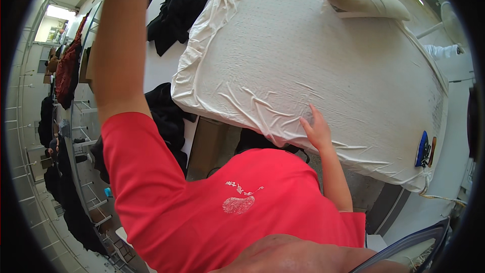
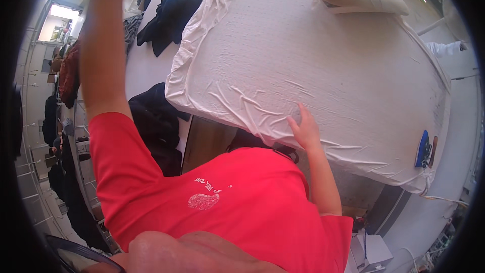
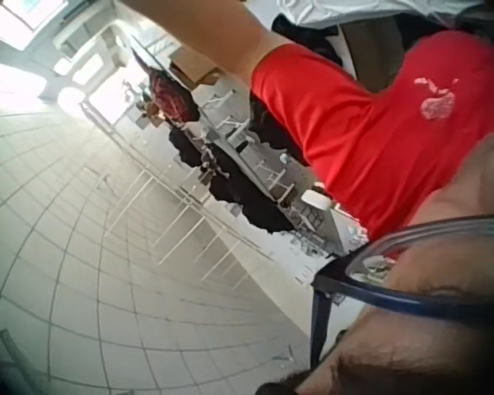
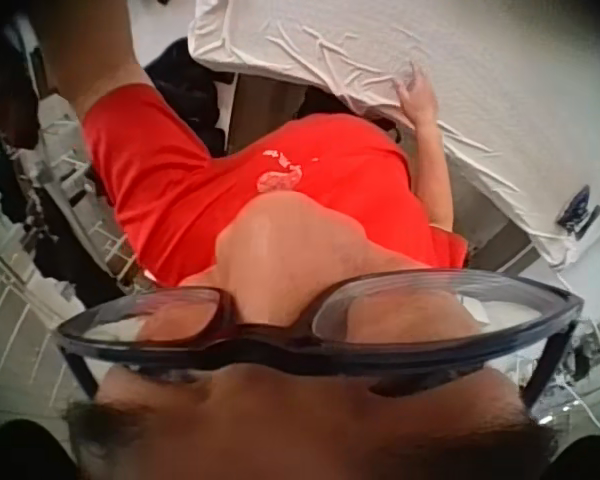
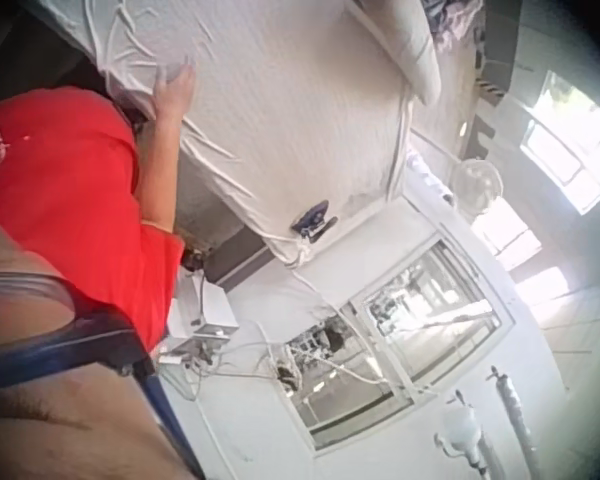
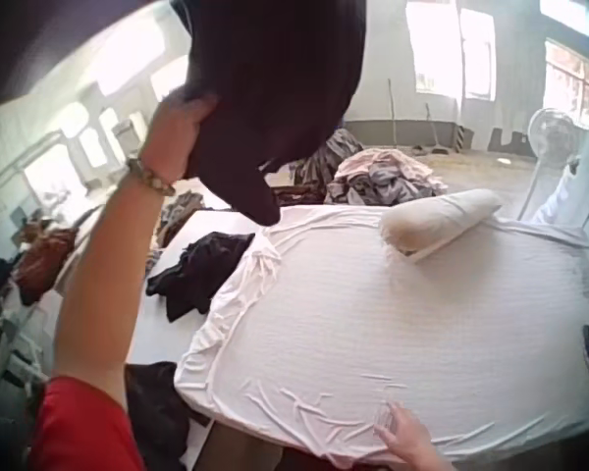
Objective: Ironing black garments using a steam iron on a professional pressing table.
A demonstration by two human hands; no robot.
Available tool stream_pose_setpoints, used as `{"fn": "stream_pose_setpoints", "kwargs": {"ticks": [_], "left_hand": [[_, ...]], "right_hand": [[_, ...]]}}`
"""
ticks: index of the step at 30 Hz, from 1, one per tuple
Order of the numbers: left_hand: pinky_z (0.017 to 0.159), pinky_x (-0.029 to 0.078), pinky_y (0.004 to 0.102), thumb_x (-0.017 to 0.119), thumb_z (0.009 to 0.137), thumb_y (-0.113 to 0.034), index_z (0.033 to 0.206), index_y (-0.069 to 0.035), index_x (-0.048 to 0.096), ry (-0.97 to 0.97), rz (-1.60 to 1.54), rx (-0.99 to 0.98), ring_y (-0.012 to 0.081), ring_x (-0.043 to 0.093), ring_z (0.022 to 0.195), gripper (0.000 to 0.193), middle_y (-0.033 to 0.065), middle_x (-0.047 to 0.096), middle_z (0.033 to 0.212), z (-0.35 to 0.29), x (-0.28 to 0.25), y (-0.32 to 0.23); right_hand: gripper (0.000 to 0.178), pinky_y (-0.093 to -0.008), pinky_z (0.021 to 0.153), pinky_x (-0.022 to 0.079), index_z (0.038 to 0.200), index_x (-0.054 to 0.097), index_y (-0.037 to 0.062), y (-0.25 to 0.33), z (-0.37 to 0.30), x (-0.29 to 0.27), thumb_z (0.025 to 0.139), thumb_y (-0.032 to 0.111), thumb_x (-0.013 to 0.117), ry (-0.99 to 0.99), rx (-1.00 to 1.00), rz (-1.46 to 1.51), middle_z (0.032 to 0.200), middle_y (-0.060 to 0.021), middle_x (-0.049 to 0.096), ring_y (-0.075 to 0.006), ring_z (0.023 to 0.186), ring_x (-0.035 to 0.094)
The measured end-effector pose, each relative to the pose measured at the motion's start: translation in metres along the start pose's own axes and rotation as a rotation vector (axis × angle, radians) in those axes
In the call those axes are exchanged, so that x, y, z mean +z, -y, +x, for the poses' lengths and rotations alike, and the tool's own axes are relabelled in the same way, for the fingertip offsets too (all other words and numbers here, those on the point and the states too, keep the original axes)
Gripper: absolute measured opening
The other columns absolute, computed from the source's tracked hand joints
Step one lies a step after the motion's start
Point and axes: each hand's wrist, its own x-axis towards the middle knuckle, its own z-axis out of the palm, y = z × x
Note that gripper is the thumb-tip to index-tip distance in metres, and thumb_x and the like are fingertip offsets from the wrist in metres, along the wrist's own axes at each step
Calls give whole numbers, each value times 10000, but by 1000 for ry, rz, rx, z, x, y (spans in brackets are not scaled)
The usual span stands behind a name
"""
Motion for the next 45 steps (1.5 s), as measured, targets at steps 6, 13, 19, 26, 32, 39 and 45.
{"fn": "stream_pose_setpoints", "kwargs": {"ticks": [6, 13, 19, 26, 32, 39, 45], "left_hand": [[782, 516, 446, 726, 866, -204, 1011, -53, 648, 391, 323, -125, 411, 653, 903, 223, 212, 680, 965, -261, 206, 58], [1100, 418, 406, 784, 852, -353, 1376, -8, 525, 372, 115, -280, 343, 527, 1315, 679, 195, 560, 1396, -377, 191, 86], [1112, 407, 436, 821, 807, -360, 1419, 4, 458, -101, 639, -703, 367, 517, 1302, 799, 219, 520, 1412, -326, 9, 276], [1211, 278, 441, 860, 672, -590, 1574, -58, 217, -257, 1082, -956, 386, 253, 1504, 1230, 236, 270, 1611, -274, -116, 467], [1229, 209, 521, 863, 630, -616, 1530, -135, 388, -74, 1222, -1036, 385, 180, 1536, 1125, 237, 200, 1644, -236, -138, 537], [1058, 435, 478, 807, 727, -342, 1250, -132, 691, -162, 923, -1028, 388, 493, 1328, 576, 267, 541, 1382, -269, -161, 614], [822, 553, 374, 699, 878, -178, 1052, 43, 699, -1144, 142, -553, 262, 707, 880, 282, 149, 734, 1029, -176, -216, 567]], "right_hand": [[526, -343, 982, 499, 1379, 530, -2, -95, -58, -53, 956, 264, 697, -193, 316, 559, 1248, -166, 671, -244, 1158, 640], [397, -305, 813, 548, 1266, 562, 46, -110, -59, -52, 975, 289, 680, -166, 505, 755, 1090, -78, 687, -161, 969, 679], [475, -362, 705, 584, 1310, 494, 92, -59, -18, -54, 970, 368, 678, -125, 808, 919, 1086, -80, 682, -199, 942, 697], [778, -396, 1125, 377, 1455, 399, -96, -114, 6, -12, 915, 339, 753, -424, 690, 347, 1426, -200, 550, -330, 1299, 532], [673, -381, 1069, 428, 1383, 504, -105, -109, 8, -8, 888, 265, 770, -470, 758, 328, 1401, -183, 575, -293, 1252, 564], [585, -322, 656, 534, 1344, 550, -69, -139, -1, 1, 912, 273, 744, -534, 776, 320, 1152, -101, 666, -193, 835, 638], [513, -313, 475, 500, 1272, 618, -21, -171, -16, 12, 902, 310, 746, -632, 666, 231, 1019, -79, 685, -189, 659, 633]]}}
